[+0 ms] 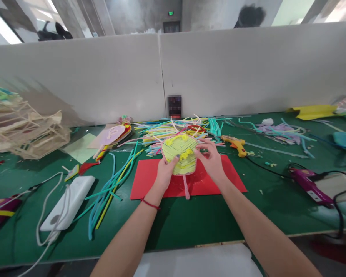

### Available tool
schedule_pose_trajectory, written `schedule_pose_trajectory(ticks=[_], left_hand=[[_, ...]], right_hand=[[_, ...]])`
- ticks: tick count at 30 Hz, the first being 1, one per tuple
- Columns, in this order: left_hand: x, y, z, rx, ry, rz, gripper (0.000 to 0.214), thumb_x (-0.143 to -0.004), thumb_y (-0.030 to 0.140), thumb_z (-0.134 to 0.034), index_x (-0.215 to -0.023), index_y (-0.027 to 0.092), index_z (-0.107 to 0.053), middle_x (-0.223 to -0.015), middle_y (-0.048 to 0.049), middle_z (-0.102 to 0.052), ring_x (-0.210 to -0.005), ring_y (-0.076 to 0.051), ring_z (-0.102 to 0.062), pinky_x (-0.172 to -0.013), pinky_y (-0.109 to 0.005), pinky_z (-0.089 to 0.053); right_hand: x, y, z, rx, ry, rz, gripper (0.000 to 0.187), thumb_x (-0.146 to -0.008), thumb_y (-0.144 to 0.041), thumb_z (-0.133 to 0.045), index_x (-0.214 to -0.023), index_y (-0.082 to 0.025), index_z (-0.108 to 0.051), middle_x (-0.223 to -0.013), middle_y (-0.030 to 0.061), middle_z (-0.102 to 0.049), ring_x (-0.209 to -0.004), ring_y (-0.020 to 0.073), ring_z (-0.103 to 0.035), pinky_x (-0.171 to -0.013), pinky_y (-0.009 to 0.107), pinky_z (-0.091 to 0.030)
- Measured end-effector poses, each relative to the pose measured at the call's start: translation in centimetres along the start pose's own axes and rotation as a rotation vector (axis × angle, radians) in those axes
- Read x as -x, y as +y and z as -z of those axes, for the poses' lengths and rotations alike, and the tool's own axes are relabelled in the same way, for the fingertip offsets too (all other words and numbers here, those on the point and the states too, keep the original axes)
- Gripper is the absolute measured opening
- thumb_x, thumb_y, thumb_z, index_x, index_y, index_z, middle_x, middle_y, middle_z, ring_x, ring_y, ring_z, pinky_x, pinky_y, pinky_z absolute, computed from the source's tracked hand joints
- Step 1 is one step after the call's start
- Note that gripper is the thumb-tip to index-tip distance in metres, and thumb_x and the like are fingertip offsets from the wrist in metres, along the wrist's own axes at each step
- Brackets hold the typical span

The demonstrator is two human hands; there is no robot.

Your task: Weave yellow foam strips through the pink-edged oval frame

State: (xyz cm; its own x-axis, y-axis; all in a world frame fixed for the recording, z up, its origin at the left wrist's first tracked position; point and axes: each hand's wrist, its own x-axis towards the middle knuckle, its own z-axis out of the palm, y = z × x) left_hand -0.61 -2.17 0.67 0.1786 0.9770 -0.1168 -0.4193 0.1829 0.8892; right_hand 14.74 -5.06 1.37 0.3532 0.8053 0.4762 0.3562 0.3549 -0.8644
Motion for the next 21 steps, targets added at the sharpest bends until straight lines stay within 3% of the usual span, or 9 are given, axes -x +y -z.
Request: schedule_pose_trajectory(ticks=[3,12,17,21], left_hand=[[0.24,0.12,-0.19,-0.010,-0.022,-0.004,0.054,-0.052,0.034,-0.079,-0.099,0.010,-0.065,-0.105,-0.0143,-0.066,-0.099,-0.030,-0.061,-0.089,-0.042,-0.048],[0.74,0.57,-0.61,-0.020,-0.069,0.006,0.052,-0.053,0.034,-0.078,-0.099,0.011,-0.065,-0.106,-0.0135,-0.066,-0.100,-0.030,-0.061,-0.089,-0.043,-0.048],[0.72,0.47,-0.50,-0.029,-0.056,-0.004,0.053,-0.055,0.033,-0.078,-0.102,0.011,-0.064,-0.109,-0.0134,-0.065,-0.103,-0.030,-0.059,-0.090,-0.042,-0.047],[0.72,0.39,-0.45,-0.044,-0.038,-0.007,0.053,-0.054,0.033,-0.078,-0.101,0.011,-0.064,-0.107,-0.0136,-0.066,-0.102,-0.030,-0.060,-0.090,-0.043,-0.047]], right_hand=[[0.22,-0.04,-0.22,0.047,-0.047,0.043,0.014,-0.074,-0.033,-0.062,-0.082,-0.022,-0.061,-0.119,0.0082,-0.050,-0.117,0.0237,-0.043,-0.081,0.035,-0.048],[0.30,0.40,-0.42,0.064,-0.066,0.020,0.022,-0.072,-0.034,-0.063,-0.091,-0.022,-0.061,-0.113,0.0079,-0.051,-0.116,0.0237,-0.044,-0.087,0.037,-0.045],[0.19,0.45,-0.31,0.009,-0.098,-0.018,0.019,-0.071,-0.034,-0.064,-0.084,-0.021,-0.061,-0.115,0.0087,-0.050,-0.116,0.0234,-0.044,-0.081,0.033,-0.047],[0.16,0.81,-0.24,-0.009,-0.099,-0.034,0.019,-0.069,-0.036,-0.065,-0.082,-0.022,-0.061,-0.110,0.0065,-0.054,-0.118,0.0229,-0.043,-0.090,0.035,-0.042]])
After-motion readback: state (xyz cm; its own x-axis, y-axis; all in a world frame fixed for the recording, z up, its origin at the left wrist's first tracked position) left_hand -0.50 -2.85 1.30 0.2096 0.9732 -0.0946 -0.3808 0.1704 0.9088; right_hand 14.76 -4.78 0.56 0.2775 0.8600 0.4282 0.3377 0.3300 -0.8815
